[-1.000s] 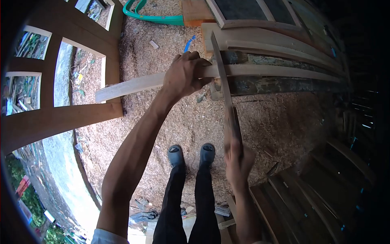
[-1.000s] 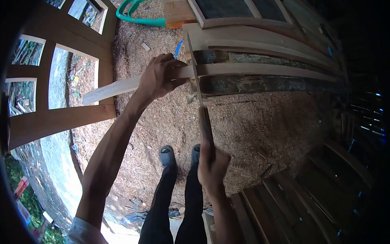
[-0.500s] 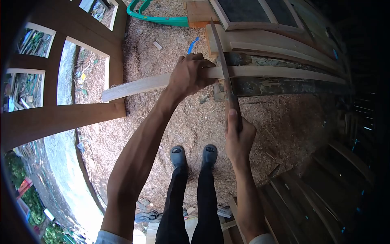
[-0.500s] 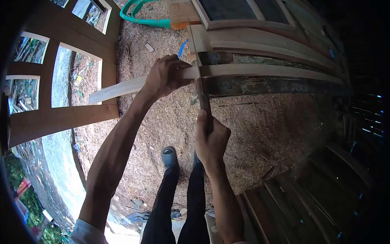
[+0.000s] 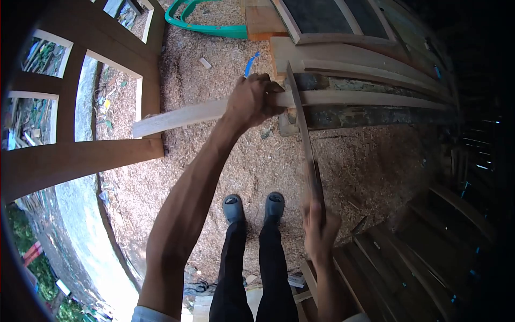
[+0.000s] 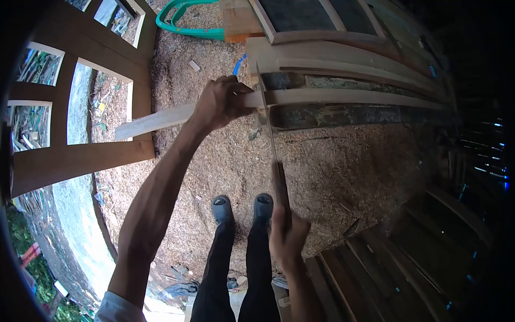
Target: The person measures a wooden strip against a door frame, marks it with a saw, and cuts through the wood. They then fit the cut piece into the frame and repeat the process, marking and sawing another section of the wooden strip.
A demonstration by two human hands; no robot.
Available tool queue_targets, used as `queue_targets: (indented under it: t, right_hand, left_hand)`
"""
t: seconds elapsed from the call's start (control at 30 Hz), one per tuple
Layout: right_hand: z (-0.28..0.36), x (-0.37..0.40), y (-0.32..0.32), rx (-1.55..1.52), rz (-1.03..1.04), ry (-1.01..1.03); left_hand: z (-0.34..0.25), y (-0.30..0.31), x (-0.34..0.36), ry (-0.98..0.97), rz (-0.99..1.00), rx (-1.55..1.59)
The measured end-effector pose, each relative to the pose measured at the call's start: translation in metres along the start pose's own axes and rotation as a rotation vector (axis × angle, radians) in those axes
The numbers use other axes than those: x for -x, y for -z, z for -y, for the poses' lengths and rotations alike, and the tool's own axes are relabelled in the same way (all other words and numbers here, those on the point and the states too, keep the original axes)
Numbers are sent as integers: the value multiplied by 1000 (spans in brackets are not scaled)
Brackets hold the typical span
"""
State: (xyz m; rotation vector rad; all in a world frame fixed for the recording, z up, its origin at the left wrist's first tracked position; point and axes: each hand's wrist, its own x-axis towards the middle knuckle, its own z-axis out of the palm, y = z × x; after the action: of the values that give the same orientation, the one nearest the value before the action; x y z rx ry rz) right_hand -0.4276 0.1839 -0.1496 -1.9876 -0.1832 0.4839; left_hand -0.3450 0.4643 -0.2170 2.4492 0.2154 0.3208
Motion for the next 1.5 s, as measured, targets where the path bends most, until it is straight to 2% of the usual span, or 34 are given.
queue_targets:
  t: [0.03,0.13,0.2,0.27,0.3,0.37,0.4,0.43,0.57,0.63,0.73,0.77,0.87,0.97,1.07,1.13,1.23,1.33,1.4,1.5]
  right_hand:
    - [-15,20,5,-39,-37,-4]
    - [-17,-20,-10,-19,-13,17]
    - [-1,-69,-25,-12,22,42]
    - [22,-81,-31,14,39,95]
    - [5,-61,-20,63,32,55]
    - [-9,3,4,19,-11,30]
    - [-7,24,10,-94,0,-57]
    - [-14,22,9,-86,-2,-36]
    - [-2,-68,-24,-38,25,43]
    - [20,-84,-35,33,38,118]
    - [-29,0,-3,45,-32,64]
    - [-21,28,7,-110,-7,-60]
    - [-23,-7,-5,-57,-11,-11]
    - [8,-96,-38,-45,50,97]
    - [-20,-43,-14,21,33,41]
    - [-31,16,4,-144,-20,76]
    - [-28,7,1,-35,0,5]
    - [1,-84,-28,38,57,87]
    - [20,-77,-27,60,55,114]
    - [-27,17,6,-27,3,52]
  left_hand:
    - [1,0,0,-30,-52,-23]
    - [-1,2,-1,-8,-5,-12]
    - [-1,0,-2,-21,-38,-51]
    - [1,1,-3,25,13,54]
    - [1,1,0,28,17,56]
    - [1,2,-2,-84,-64,4]
    - [2,6,-6,-89,-76,-1]
    - [1,6,-6,-75,-73,-2]
    - [1,1,-3,-77,-64,16]
    - [2,3,-4,-65,-52,18]
    - [2,2,-6,-54,-60,15]
    - [4,1,-4,-32,-33,33]
    - [3,0,-4,15,33,61]
    - [1,-1,-4,-79,-92,19]
    - [-1,0,-1,-36,-46,38]
    - [3,1,-4,-52,-64,70]
    - [1,0,-4,-5,-21,82]
    - [1,-1,-4,15,-14,85]
    - [0,3,-5,29,22,72]
    - [6,-2,-6,40,20,102]
